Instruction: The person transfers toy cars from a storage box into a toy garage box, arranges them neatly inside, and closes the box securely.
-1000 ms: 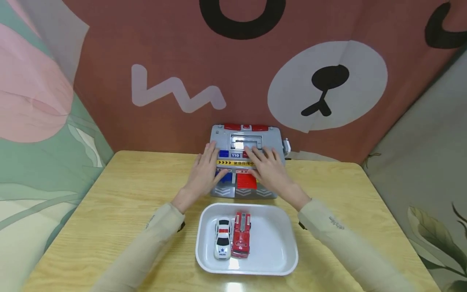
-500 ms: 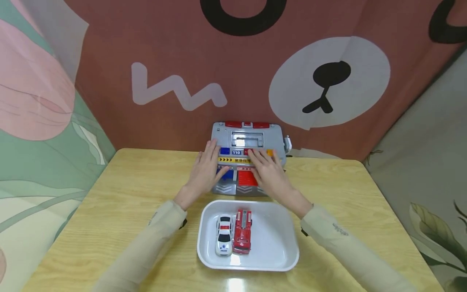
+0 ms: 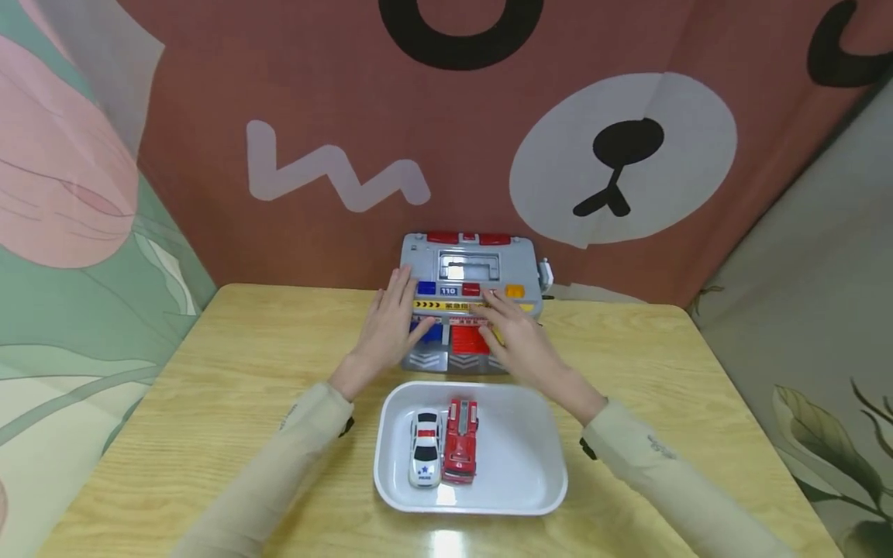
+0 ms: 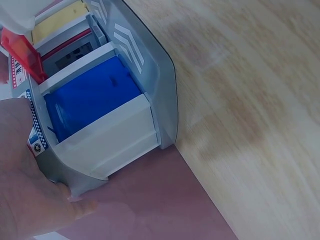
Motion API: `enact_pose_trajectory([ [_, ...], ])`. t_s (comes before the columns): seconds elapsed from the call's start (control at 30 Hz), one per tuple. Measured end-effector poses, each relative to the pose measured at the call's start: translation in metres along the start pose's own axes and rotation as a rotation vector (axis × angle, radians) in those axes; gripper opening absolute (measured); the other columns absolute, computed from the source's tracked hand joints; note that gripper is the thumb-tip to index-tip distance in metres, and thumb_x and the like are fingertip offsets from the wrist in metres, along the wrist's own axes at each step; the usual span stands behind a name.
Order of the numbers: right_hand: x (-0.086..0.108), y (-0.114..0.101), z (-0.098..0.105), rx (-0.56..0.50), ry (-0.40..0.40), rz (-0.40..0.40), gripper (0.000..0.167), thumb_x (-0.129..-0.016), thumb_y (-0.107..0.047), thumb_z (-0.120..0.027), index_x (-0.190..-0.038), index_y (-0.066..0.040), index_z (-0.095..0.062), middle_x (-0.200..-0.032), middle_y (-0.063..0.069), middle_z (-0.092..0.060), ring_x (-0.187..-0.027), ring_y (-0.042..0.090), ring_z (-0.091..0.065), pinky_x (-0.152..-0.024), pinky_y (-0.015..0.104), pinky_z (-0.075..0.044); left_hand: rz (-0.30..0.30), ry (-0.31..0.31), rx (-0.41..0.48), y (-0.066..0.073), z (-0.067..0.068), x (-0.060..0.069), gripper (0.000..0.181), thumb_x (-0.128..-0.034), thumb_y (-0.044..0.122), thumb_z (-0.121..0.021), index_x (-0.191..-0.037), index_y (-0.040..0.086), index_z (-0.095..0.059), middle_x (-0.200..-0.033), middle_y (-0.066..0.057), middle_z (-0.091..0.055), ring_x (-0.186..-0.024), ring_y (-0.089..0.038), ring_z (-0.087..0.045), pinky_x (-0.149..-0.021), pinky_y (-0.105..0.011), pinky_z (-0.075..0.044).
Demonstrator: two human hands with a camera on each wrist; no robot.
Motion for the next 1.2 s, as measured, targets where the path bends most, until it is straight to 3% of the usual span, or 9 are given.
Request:
enact_pose_trajectory([
  [0.23, 0.014, 0.003, 0.011, -0.304, 0.012, -0.07, 0.032, -0.099, -0.01, -0.055, -0.13, -0.008, -0.061, -0.143, 0.011, -0.048, -0.131, 0.03, -0.043, -0.102, 0.051, -0.041, 0.004, 0.011, 0.009, -0.003, 0.003, 0.0, 0.079, -0.0966, 0.052, -0.048, -0.151, 0.001, -0.023, -0.161, -0.015, -0.005, -0.146, -0.032, -0.005, -0.111, -0.058, -0.022],
  [0.47, 0.026, 0.005, 0.012, -0.512, 0.047, -0.176, 0.025, -0.099, -0.007, -0.055, -0.121, -0.003, -0.065, -0.125, 0.011, -0.061, -0.109, 0.028, -0.057, -0.087, 0.042, -0.053, 0.009, 0.004, -0.002, -0.003, 0.001, 0.0, 0.079, -0.0967, 0.052, -0.048, -0.151, 0.001, -0.022, -0.161, -0.015, -0.005, -0.146, -0.032, -0.004, -0.11, -0.058, -0.023],
  [0.7, 0.041, 0.006, 0.012, -0.882, -0.186, -0.431, 0.031, -0.102, -0.01, -0.049, -0.126, 0.008, -0.056, -0.123, 0.024, -0.059, -0.107, 0.041, -0.06, -0.087, 0.041, -0.053, 0.004, 0.012, 0.019, 0.001, 0.001, -0.001, 0.079, -0.0966, 0.051, -0.049, -0.15, -0.001, -0.023, -0.16, -0.016, -0.007, -0.146, -0.032, -0.005, -0.111, -0.058, -0.022],
  [0.97, 0.048, 0.0, 0.021, -1.126, -0.418, -0.593, 0.04, -0.101, -0.012, -0.05, -0.133, 0.012, -0.046, -0.119, 0.023, -0.061, -0.107, 0.036, -0.062, -0.09, 0.038, -0.052, 0.021, 0.006, 0.026, -0.002, 0.006, 0.008, 0.078, -0.0972, 0.051, -0.048, -0.15, -0.002, -0.023, -0.16, -0.016, -0.006, -0.146, -0.031, -0.003, -0.112, -0.057, -0.019],
  [1.2, 0.071, -0.013, -0.007, -1.324, -0.612, -0.753, 0.043, -0.1, -0.011, -0.049, -0.133, 0.016, -0.044, -0.119, 0.027, -0.06, -0.106, 0.031, -0.063, -0.093, 0.04, -0.049, 0.021, 0.017, 0.006, -0.003, 0.005, 0.008, 0.079, -0.0967, 0.053, -0.047, -0.15, -0.001, -0.024, -0.16, -0.016, -0.007, -0.146, -0.033, -0.007, -0.111, -0.057, -0.023],
])
Point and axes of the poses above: each hand's wrist, its own x-axis away from the middle knuckle, its own z-axis out of the back of the hand, y = z × x, the point moved 2 cm from there along -x, towards the middle knuckle
